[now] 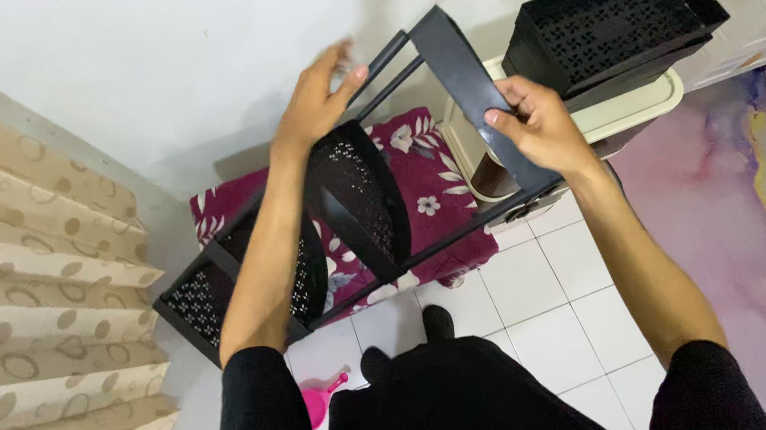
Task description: The person wipes a black plastic shelf tray with a sponge, then assembles a three-tier corner shelf by attaching trays to vertical supports and securing them with small black fasteners. The person continues to wipe additional trays and places them on a nearby surface.
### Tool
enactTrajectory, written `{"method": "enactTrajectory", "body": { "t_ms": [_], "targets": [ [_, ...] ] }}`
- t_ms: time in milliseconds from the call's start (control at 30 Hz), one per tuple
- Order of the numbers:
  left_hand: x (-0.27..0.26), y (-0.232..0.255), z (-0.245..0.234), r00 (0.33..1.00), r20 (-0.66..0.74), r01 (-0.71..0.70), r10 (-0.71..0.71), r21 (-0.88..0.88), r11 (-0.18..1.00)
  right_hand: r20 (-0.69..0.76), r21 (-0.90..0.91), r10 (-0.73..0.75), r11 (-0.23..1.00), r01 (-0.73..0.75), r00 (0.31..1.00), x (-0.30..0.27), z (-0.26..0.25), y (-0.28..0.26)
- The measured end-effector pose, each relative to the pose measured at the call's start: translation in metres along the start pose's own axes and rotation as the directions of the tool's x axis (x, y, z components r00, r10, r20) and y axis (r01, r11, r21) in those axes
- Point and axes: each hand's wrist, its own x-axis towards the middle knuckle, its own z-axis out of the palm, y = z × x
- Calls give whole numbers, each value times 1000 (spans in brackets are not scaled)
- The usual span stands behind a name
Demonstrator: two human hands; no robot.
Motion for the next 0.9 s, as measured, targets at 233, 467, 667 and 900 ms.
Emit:
{"method": "enactTrajectory", "body": {
  "t_ms": [233, 467, 667, 900],
  "targets": [
    [-18, 1, 10, 966, 247, 132, -73, -234, 963, -66, -22, -59, 998, 58, 996, -17, 4, 7],
    [-16, 30, -24, 970, 223, 119, -95, -97, 988, -127, -47, -251, 968, 246, 960, -18, 31, 36],
    [-31, 32, -40, 978, 197, -43, 61, -95, 995, -155, -119, -330, 942, 314, 931, -24, 60, 80],
    [-44, 20, -20, 965, 263, 26, -17, -31, 999, -154, -203, -334, 932, 301, 930, -28, 65, 80]
  ]
}}
